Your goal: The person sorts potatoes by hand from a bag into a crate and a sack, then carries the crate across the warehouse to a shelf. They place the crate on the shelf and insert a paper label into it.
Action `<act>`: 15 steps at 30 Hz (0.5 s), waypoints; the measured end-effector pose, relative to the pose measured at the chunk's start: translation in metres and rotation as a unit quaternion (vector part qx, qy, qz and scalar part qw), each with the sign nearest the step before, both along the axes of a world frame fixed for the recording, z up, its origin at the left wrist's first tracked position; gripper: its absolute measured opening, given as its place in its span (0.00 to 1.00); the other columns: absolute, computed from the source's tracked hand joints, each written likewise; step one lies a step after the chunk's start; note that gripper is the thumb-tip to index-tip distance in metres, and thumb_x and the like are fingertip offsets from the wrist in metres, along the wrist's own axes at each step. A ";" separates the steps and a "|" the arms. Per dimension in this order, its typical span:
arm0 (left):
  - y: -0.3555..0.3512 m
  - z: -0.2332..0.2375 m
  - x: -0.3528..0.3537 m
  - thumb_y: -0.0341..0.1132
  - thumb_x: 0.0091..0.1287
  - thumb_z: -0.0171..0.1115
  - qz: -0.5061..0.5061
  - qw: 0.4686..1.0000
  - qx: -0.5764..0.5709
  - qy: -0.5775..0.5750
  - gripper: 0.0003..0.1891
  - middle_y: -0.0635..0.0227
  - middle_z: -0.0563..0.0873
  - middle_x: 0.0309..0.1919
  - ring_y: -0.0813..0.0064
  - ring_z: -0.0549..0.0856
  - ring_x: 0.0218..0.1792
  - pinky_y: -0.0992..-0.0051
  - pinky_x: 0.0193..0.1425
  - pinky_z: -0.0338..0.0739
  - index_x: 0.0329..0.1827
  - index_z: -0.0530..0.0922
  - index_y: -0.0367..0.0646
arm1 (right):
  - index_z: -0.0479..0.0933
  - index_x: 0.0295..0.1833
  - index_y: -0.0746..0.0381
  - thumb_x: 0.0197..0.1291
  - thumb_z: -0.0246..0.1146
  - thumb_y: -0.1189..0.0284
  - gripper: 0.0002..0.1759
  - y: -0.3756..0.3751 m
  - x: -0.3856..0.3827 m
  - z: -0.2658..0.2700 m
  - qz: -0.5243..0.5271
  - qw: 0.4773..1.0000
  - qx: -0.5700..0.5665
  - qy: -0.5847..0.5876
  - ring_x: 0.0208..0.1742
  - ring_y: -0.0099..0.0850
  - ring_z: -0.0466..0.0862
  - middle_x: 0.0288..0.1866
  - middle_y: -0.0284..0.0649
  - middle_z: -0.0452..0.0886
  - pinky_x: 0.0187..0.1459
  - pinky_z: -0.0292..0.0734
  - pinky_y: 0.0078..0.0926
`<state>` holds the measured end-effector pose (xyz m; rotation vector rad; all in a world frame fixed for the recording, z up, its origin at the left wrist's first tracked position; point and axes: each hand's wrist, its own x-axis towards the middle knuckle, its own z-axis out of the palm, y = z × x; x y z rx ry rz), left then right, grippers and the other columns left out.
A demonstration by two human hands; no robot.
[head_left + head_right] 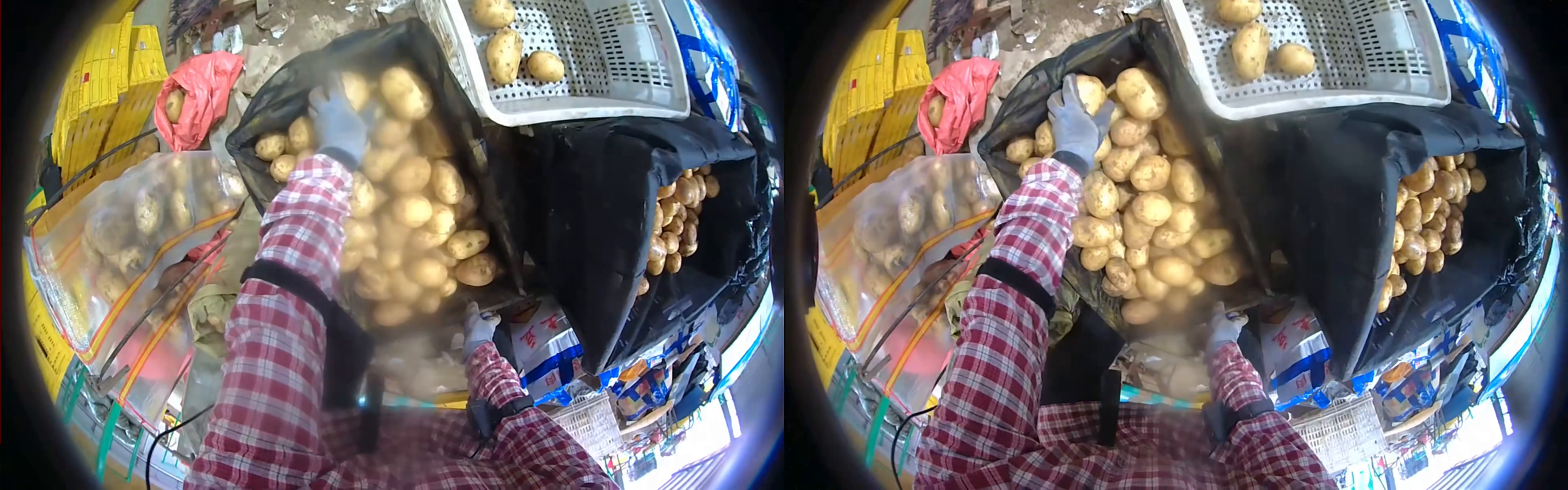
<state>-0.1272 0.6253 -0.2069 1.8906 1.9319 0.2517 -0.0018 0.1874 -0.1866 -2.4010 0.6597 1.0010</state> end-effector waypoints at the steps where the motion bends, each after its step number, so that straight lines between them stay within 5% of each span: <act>1: -0.002 -0.004 -0.006 0.46 0.57 0.72 -0.037 0.999 0.021 -0.011 0.46 0.40 0.67 0.62 0.41 0.68 0.62 0.54 0.68 0.65 0.75 0.56 0.41 | 0.60 0.61 0.62 0.58 0.70 0.70 0.31 -0.001 0.000 -0.003 -0.005 1.000 0.017 -0.006 0.40 0.30 0.76 0.45 0.39 0.74 0.40 0.75 0.29; 2: -0.002 -0.010 -0.012 0.46 0.57 0.72 -0.076 0.996 0.044 -0.025 0.46 0.40 0.68 0.61 0.40 0.68 0.61 0.54 0.68 0.65 0.75 0.57 0.41 | 0.61 0.59 0.61 0.60 0.68 0.70 0.28 -0.002 0.000 -0.005 -0.010 0.999 0.034 -0.011 0.36 0.31 0.77 0.42 0.40 0.75 0.36 0.76 0.29; 4: 0.010 -0.022 -0.024 0.50 0.59 0.70 -0.157 0.983 0.086 -0.048 0.44 0.41 0.71 0.58 0.41 0.70 0.60 0.54 0.66 0.66 0.73 0.60 0.38 | 0.65 0.59 0.61 0.63 0.65 0.67 0.23 -0.085 0.000 -0.075 0.348 0.932 0.049 0.092 0.39 0.35 0.79 0.46 0.44 0.76 0.40 0.78 0.33; 5: 0.017 -0.016 -0.028 0.54 0.61 0.66 -0.185 0.976 0.094 0.062 0.42 0.42 0.77 0.52 0.44 0.77 0.52 0.56 0.58 0.73 0.71 0.63 0.35 | 0.67 0.59 0.62 0.65 0.63 0.65 0.22 -0.095 0.001 -0.089 0.493 0.862 0.078 0.092 0.40 0.38 0.80 0.48 0.46 0.77 0.42 0.78 0.35; 7: 0.033 -0.018 -0.039 0.61 0.63 0.60 -0.269 0.954 0.093 0.096 0.41 0.46 0.85 0.36 0.48 0.84 0.36 0.55 0.40 0.78 0.69 0.66 0.36 | 0.70 0.57 0.62 0.65 0.62 0.63 0.21 -0.089 0.023 -0.073 0.522 0.844 0.083 0.085 0.42 0.39 0.81 0.47 0.47 0.79 0.45 0.78 0.35; 9: 0.033 0.012 -0.029 0.62 0.64 0.58 -0.245 0.961 -0.016 0.128 0.40 0.43 0.83 0.45 0.48 0.83 0.44 0.56 0.50 0.77 0.71 0.66 0.42 | 0.72 0.55 0.63 0.65 0.61 0.60 0.21 -0.059 0.047 -0.026 0.547 0.826 0.102 0.094 0.44 0.41 0.82 0.47 0.47 0.81 0.47 0.78 0.35; 11: 0.013 0.022 -0.021 0.54 0.68 0.57 -0.198 0.971 0.001 0.135 0.35 0.39 0.70 0.62 0.38 0.73 0.58 0.51 0.63 0.69 0.75 0.62 0.48 | 0.75 0.54 0.63 0.65 0.61 0.57 0.21 -0.026 0.072 0.027 0.586 0.796 0.123 0.092 0.46 0.43 0.83 0.47 0.48 0.82 0.50 0.77 0.36; 13: -0.014 0.048 -0.010 0.40 0.70 0.55 -0.158 0.982 0.101 0.027 0.32 0.37 0.63 0.69 0.36 0.66 0.66 0.50 0.72 0.60 0.77 0.59 0.48 | 0.78 0.52 0.63 0.65 0.60 0.54 0.23 0.011 0.101 0.083 0.601 0.784 0.128 0.085 0.48 0.45 0.84 0.47 0.48 0.84 0.52 0.77 0.36; 15: -0.055 0.066 -0.017 0.38 0.66 0.59 -0.155 0.982 0.051 -0.091 0.32 0.35 0.60 0.71 0.35 0.61 0.70 0.51 0.75 0.56 0.73 0.63 0.39 | 0.77 0.55 0.64 0.64 0.60 0.53 0.26 0.077 0.117 0.178 0.545 0.829 0.068 0.105 0.51 0.46 0.82 0.49 0.49 0.83 0.55 0.76 0.38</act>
